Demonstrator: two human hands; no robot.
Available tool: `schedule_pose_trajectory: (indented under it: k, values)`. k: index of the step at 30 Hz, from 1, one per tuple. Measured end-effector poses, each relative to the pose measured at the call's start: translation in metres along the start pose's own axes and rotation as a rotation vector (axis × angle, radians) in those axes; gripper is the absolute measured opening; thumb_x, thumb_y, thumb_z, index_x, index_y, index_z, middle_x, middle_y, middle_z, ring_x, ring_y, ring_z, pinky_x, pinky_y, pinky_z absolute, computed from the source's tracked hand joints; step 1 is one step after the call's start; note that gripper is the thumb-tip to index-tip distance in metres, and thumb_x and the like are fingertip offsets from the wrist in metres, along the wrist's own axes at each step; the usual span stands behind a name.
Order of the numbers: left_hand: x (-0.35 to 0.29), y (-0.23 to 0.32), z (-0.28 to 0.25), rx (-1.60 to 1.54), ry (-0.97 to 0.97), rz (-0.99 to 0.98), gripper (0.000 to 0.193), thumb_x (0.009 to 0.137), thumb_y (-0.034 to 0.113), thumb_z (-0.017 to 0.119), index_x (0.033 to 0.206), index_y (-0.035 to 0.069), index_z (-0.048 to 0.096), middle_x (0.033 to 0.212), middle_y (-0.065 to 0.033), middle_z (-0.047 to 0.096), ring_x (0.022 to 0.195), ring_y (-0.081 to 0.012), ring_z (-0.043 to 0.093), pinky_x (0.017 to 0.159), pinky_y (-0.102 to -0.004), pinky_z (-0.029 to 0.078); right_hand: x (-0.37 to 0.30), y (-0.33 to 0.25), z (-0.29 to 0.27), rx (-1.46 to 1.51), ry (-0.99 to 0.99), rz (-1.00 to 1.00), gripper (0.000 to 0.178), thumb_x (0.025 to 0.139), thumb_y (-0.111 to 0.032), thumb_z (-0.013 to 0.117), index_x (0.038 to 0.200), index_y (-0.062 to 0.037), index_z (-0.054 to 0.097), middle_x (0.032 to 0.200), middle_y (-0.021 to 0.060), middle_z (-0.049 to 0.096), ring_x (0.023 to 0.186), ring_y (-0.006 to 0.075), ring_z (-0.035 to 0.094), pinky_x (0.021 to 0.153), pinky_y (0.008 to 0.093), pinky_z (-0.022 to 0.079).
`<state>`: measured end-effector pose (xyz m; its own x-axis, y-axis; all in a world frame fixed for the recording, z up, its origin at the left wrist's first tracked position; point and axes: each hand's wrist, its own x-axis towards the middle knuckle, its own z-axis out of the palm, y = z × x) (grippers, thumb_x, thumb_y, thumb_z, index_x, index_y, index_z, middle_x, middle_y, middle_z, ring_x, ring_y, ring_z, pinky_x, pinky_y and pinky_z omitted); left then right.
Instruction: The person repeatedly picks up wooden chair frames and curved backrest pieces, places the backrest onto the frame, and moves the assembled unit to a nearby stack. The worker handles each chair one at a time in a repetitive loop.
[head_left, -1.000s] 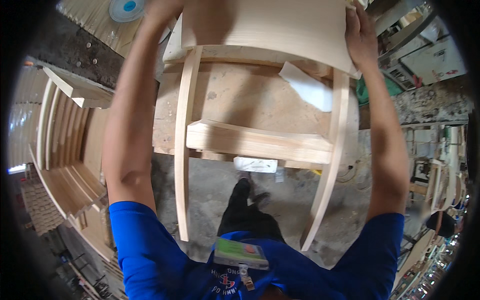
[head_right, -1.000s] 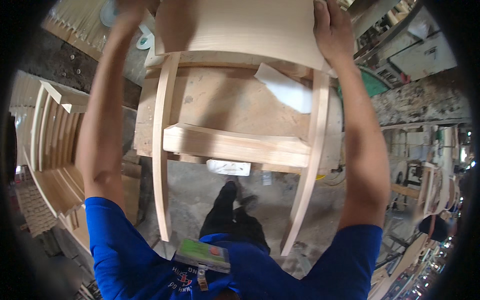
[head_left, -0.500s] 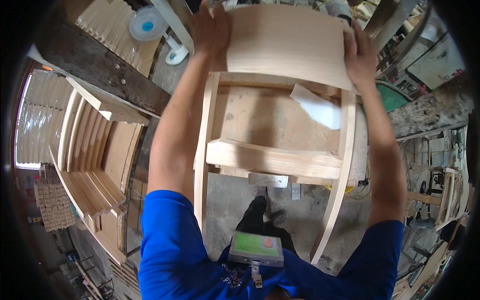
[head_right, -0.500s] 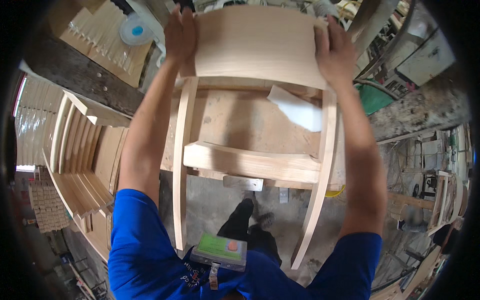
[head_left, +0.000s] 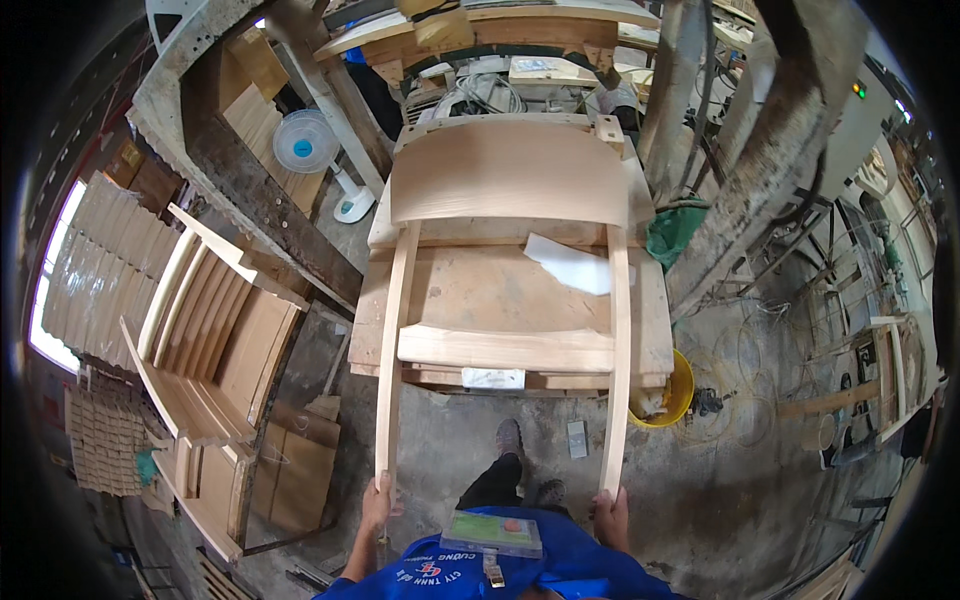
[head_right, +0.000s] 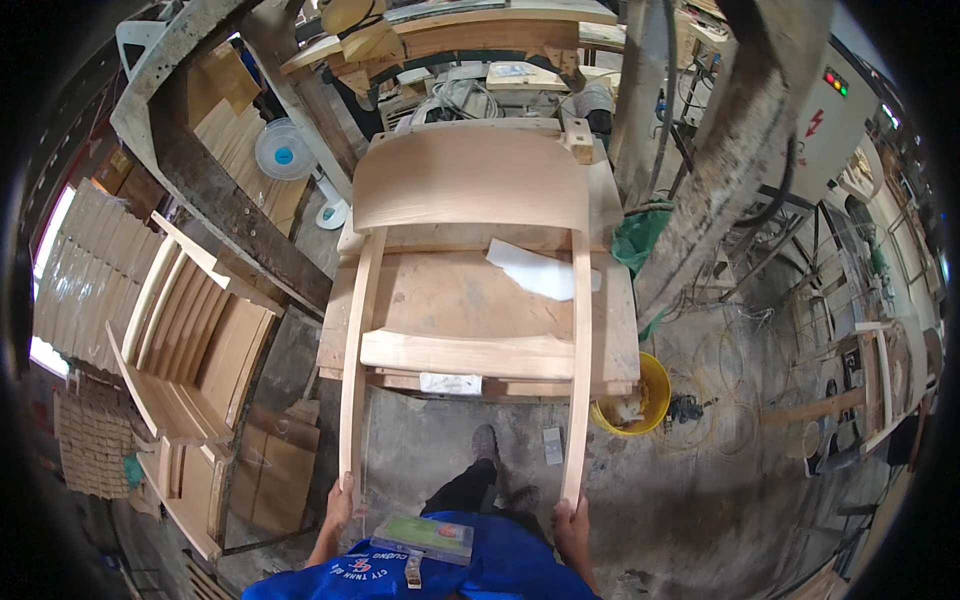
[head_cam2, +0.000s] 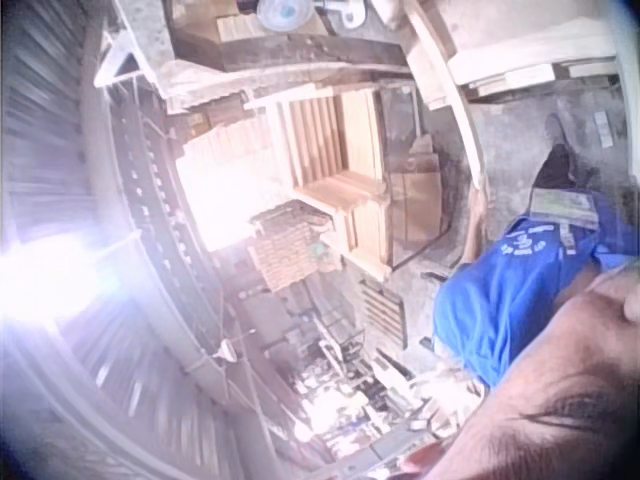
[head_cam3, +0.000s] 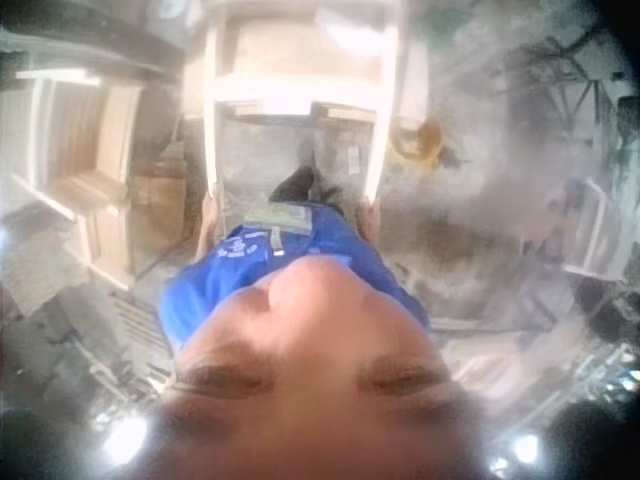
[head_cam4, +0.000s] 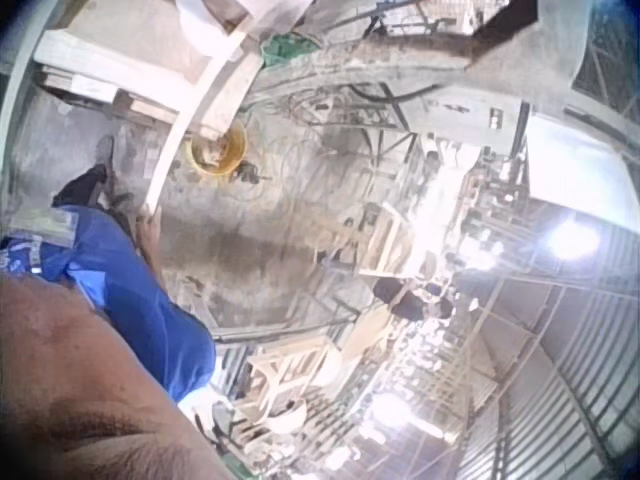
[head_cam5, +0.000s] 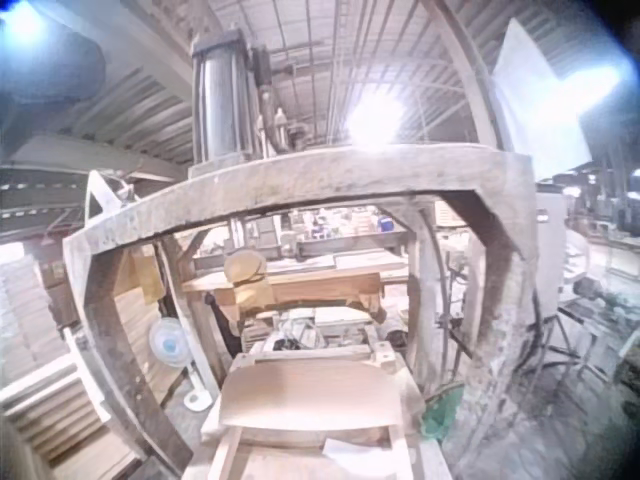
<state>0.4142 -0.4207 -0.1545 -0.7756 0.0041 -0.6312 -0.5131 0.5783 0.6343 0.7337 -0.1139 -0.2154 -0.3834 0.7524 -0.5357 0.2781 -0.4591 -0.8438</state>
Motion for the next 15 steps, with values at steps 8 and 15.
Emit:
schedule_pose_trajectory:
  k: [8,15]
  values:
    - [0.005,0.03,0.019,0.032,0.028,0.232,0.072,0.1,0.068,0.049,0.107,-0.002,0.068,0.07,-0.0122,0.066,0.048,-0.0191,0.062,0.043,-0.0344,0.045,0.087,-0.098,-0.009,-0.394,-0.035,-0.337,0.033,0.107,-0.03,0.053,0.129,-0.0055,0.057,0.078,0.0086,0.062,0.057,0.0191,0.061,0.055,0.0365,0.051]
    - [0.033,0.158,0.124,0.099,-0.258,0.406,0.068,0.101,0.061,0.053,0.118,-0.003,0.068,0.088,-0.0176,0.072,0.065,-0.025,0.07,0.055,-0.0389,0.055,0.17,-0.153,-0.027,-0.886,-0.09,-0.722,0.031,0.094,-0.02,0.063,0.119,-0.0053,0.071,0.104,0.0222,0.074,0.094,0.0365,0.071,0.082,0.0476,0.058]
